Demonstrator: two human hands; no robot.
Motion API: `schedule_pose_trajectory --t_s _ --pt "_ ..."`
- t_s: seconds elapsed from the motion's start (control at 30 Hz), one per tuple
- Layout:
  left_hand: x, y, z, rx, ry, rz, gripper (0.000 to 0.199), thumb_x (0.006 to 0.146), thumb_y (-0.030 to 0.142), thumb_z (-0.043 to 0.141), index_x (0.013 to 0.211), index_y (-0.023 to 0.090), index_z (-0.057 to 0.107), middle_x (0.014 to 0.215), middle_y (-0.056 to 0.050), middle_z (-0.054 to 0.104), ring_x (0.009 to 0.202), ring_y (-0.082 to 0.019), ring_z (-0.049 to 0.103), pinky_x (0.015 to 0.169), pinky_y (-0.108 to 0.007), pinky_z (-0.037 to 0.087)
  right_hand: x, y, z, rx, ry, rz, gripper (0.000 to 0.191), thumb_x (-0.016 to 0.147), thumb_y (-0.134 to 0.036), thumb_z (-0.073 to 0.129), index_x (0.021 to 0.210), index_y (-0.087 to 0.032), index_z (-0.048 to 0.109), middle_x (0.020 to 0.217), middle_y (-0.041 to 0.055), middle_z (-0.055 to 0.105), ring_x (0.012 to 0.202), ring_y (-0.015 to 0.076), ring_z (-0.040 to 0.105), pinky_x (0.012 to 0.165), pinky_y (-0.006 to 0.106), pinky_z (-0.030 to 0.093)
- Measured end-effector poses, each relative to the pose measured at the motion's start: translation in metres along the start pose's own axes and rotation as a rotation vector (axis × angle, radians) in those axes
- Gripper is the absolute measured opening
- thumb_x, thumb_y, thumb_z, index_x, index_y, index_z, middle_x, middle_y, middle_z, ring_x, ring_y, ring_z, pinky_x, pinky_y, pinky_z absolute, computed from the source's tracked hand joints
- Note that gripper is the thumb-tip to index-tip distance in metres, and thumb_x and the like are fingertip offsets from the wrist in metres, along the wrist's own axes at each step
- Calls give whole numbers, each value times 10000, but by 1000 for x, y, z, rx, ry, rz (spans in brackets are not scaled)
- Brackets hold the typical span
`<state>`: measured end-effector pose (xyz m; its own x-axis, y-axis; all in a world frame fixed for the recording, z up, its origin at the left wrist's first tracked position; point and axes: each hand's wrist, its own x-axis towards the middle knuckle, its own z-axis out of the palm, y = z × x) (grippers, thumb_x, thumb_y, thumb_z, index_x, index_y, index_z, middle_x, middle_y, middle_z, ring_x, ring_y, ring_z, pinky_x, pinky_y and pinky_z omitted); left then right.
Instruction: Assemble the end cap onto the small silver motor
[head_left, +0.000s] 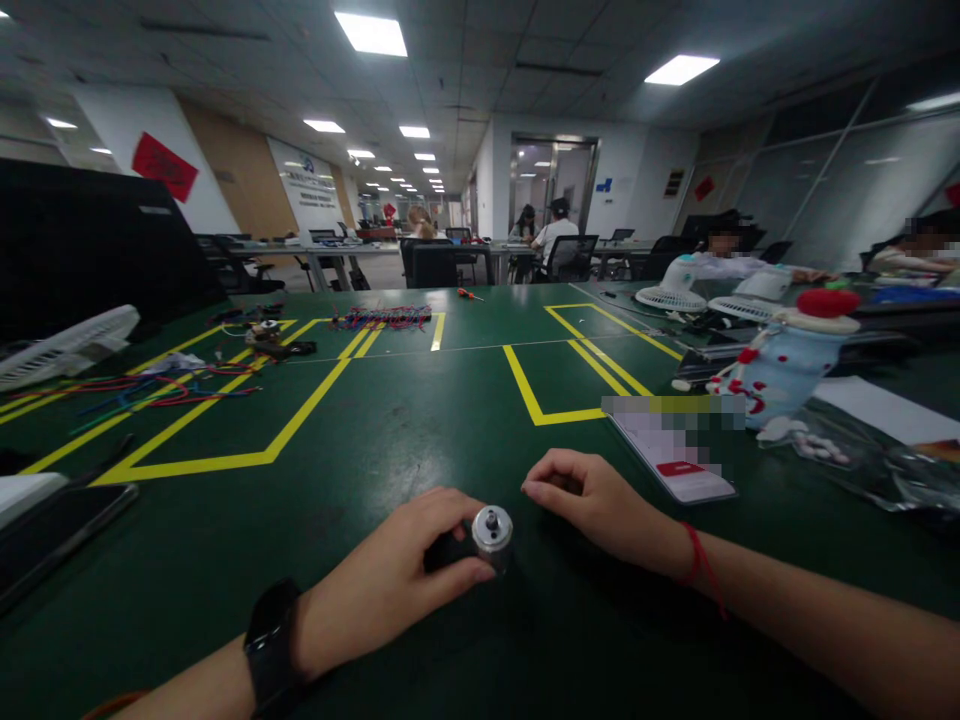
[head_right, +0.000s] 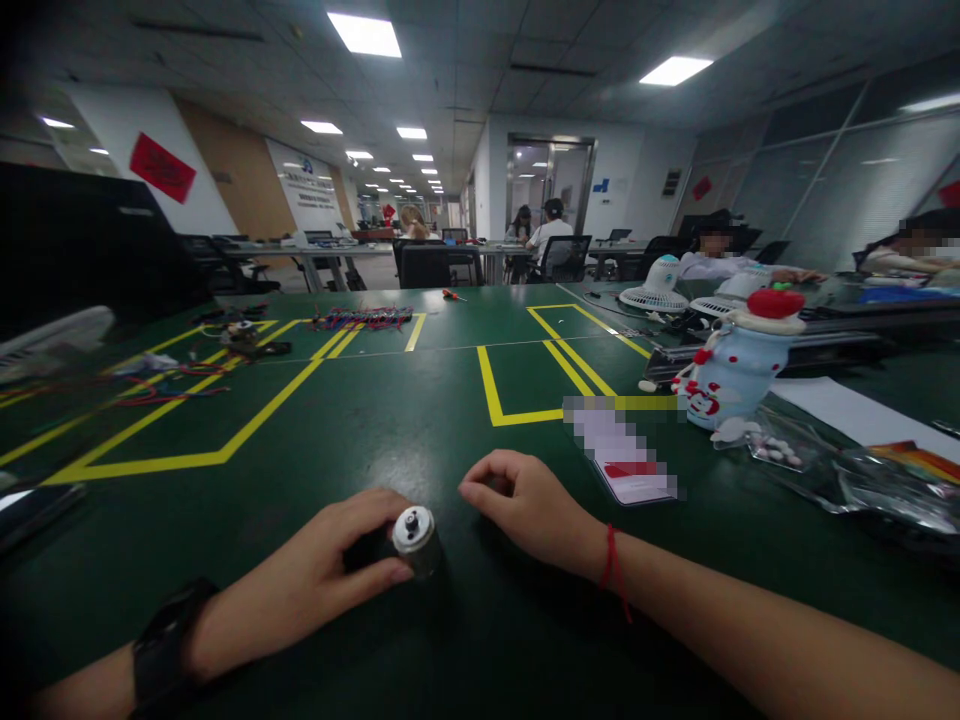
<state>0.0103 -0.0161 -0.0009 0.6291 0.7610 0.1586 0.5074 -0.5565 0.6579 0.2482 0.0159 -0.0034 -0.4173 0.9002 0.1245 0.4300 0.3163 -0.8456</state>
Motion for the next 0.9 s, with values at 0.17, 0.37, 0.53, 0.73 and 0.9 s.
schedule_pose_trajectory --t_s 0.17,0.37,0.53,0.73,0.9 --pt "-1 -3 3 16 8 -12 201 863 259 637 1049 229 567 996 -24 616 880 -206 556 778 -316 433 -5 -20 11 -30 57 -245 148 830 -265 614 957 -200 655 980 34 572 849 140 547 726 268 449" --pt "-2 -4 3 26 7 -5 198 865 250 633 1048 218 562 997 -24 616 893 -205 559 784 -321 434 -5 -38 17 -27 43 -327 72 799 -223 663 861 -209 696 1038 28 542 980 146 536 882 287 420" --pt "-1 0 1 25 -6 -12 187 876 266 623 1047 223 562 981 -21 613 867 -200 555 762 -312 427 -2 -30 -3 6 -20 -256 117 839 -265 626 912 -186 673 923 19 595 844 131 563 754 269 445" --pt "1 1 0 18 -20 -9 182 871 254 636 1040 235 570 976 -8 610 864 -194 550 756 -301 418 -5 -4 -14 -200 -307 -217 145 789 -310 686 896 -219 720 977 26 576 922 155 539 828 302 426" --pt "0 0 1 15 -19 -15 174 873 250 631 1036 239 571 973 -10 611 861 -197 549 756 -305 418 -6 -1 -10 -292 -326 -215 135 798 -316 677 901 -250 732 978 23 574 938 168 516 841 324 407"
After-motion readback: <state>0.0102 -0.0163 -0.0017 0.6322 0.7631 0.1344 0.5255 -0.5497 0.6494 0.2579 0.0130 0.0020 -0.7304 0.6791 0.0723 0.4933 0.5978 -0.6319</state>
